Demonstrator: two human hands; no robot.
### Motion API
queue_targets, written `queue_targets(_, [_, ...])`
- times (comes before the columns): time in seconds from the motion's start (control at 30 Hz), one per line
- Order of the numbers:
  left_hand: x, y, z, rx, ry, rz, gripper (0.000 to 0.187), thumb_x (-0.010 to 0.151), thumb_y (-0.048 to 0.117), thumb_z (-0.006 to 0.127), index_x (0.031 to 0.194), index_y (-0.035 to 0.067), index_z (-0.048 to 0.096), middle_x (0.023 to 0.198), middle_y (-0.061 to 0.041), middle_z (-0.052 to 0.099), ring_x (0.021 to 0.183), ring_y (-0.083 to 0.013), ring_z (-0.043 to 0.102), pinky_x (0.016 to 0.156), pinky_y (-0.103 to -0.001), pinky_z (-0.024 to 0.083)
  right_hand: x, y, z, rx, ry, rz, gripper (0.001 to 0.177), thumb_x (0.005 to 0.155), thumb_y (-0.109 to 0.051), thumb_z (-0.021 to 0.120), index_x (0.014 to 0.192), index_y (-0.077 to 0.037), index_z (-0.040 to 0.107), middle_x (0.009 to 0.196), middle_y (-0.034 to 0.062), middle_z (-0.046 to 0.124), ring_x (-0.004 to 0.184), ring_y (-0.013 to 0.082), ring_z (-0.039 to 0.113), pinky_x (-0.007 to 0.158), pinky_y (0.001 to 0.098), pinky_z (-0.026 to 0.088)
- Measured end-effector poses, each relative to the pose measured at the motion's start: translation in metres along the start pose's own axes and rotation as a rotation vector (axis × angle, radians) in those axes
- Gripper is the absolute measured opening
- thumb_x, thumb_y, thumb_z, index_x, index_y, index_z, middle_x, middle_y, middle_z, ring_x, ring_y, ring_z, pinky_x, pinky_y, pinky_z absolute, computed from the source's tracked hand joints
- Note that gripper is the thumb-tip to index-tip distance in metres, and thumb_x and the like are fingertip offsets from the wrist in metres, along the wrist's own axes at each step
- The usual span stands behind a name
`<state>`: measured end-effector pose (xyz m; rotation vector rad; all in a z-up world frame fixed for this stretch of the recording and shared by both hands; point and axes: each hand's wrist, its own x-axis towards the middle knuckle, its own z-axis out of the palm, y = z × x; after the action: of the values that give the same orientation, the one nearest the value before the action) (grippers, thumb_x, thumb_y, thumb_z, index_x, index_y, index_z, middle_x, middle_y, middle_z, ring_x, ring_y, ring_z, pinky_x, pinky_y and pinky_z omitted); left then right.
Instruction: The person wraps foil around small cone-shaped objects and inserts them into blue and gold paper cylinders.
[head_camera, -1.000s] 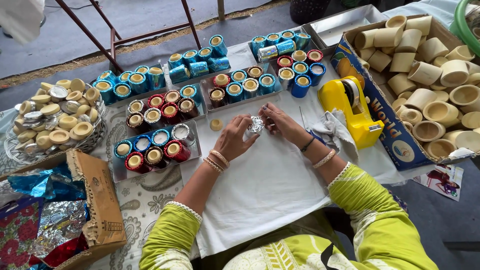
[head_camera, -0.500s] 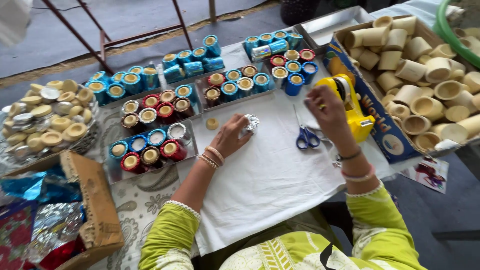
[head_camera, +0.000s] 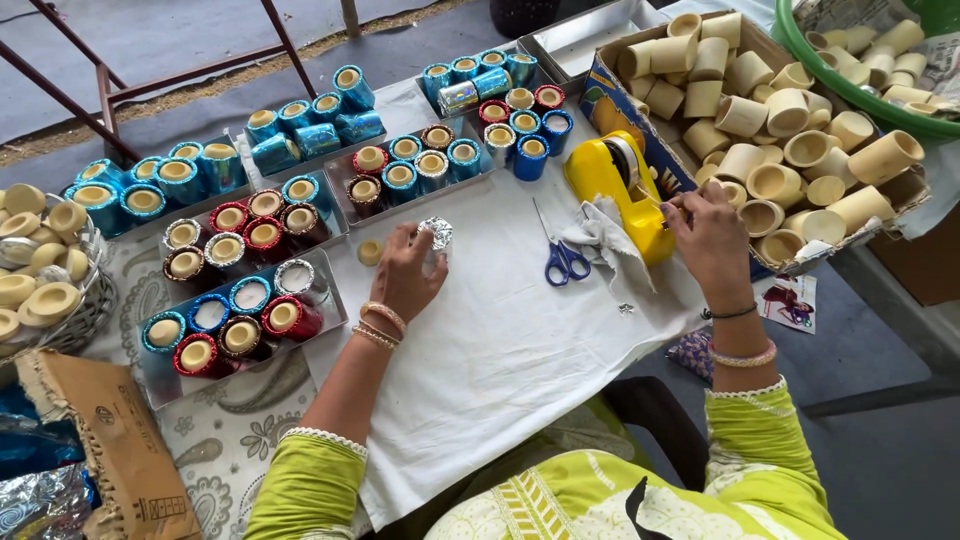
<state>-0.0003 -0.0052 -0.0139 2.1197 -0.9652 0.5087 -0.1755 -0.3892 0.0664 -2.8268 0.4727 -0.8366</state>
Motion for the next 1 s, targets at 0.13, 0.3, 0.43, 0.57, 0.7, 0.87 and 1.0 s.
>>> queue_targets(0.13, [0.001, 0.001, -0.005, -0.006, 0.002, 0.045, 0.035, 0.078, 0.009, 0.074, 0.108, 0.0, 0.058, 0.13, -0.029, 0.057, 0.12, -0.0448, 0.058, 0.1, -0.05, 0.05, 0.006, 0.005, -0.001, 0.065, -0.037, 0.049, 0.02, 0.097, -0.027, 0.076, 0.103, -0.008, 0.077, 0.103, 0.0115, 0.064, 0.081, 0.0295, 0.067, 0.072, 0.0428, 0.053])
queue_targets(0.3, [-0.001, -0.003, -0.004, -0.016, -0.041, 0.048, 0.036, 0.082, 0.006, 0.07, 0.115, -0.002, 0.057, 0.134, -0.026, 0.057, 0.125, -0.0443, 0.057, 0.105, -0.05, 0.049, 0.004, 0.015, 0.0, 0.401, -0.027, 0.068, 0.015, 0.1, -0.016, 0.075, 0.107, -0.003, 0.074, 0.095, 0.0071, 0.067, 0.077, 0.0142, 0.063, 0.07, 0.0323, 0.051])
queue_targets(0.43, [0.0, -0.002, -0.006, -0.03, -0.048, 0.039, 0.034, 0.083, 0.004, 0.069, 0.113, -0.002, 0.058, 0.135, -0.025, 0.058, 0.125, -0.0438, 0.058, 0.105, -0.05, 0.049, -0.011, 0.02, 0.007, 0.554, -0.026, 0.086, 0.014, 0.103, -0.013, 0.072, 0.109, -0.001, 0.072, 0.092, 0.0021, 0.069, 0.077, 0.007, 0.061, 0.07, 0.0269, 0.05])
queue_targets(0.57, [-0.001, -0.004, -0.006, -0.029, -0.047, 0.031, 0.031, 0.082, 0.003, 0.068, 0.111, -0.002, 0.059, 0.134, -0.024, 0.059, 0.122, -0.0427, 0.059, 0.102, -0.049, 0.05, -0.027, 0.026, 0.021, 0.895, -0.047, 0.299, 0.015, 0.102, -0.012, 0.07, 0.113, -0.003, 0.065, 0.09, 0.0002, 0.066, 0.068, 0.0068, 0.052, 0.059, 0.0228, 0.044])
queue_targets(0.7, [-0.001, -0.008, -0.006, -0.044, -0.045, 0.047, 0.026, 0.082, 0.001, 0.066, 0.107, -0.001, 0.059, 0.133, -0.023, 0.06, 0.124, -0.0417, 0.06, 0.104, -0.048, 0.051, -0.046, 0.031, 0.04, 1.234, 0.071, 0.348, 0.021, 0.1, -0.011, 0.071, 0.113, -0.007, 0.056, 0.094, 0.0004, 0.065, 0.073, 0.0057, 0.055, 0.059, 0.0207, 0.046])
queue_targets(0.87, [0.0, -0.004, -0.016, -0.093, -0.019, 0.05, 0.026, 0.082, 0.002, 0.066, 0.107, -0.002, 0.06, 0.131, -0.023, 0.061, 0.122, -0.0422, 0.059, 0.105, -0.048, 0.048, -0.06, 0.049, 0.08, 1.368, 0.121, 0.407, 0.017, 0.104, -0.014, 0.072, 0.111, -0.006, 0.059, 0.094, 0.0005, 0.063, 0.075, 0.0071, 0.056, 0.062, 0.0221, 0.047])
queue_targets(1.0, [0.0, -0.005, -0.019, -0.132, -0.01, 0.061, 0.021, 0.086, 0.0, 0.062, 0.106, -0.003, 0.062, 0.129, -0.022, 0.064, 0.121, -0.0418, 0.06, 0.104, -0.047, 0.048, -0.075, 0.053, 0.106, 1.473, 0.143, 0.442, 0.013, 0.107, -0.015, 0.071, 0.11, -0.006, 0.062, 0.094, 0.0, 0.063, 0.073, 0.0079, 0.055, 0.063, 0.0228, 0.045])
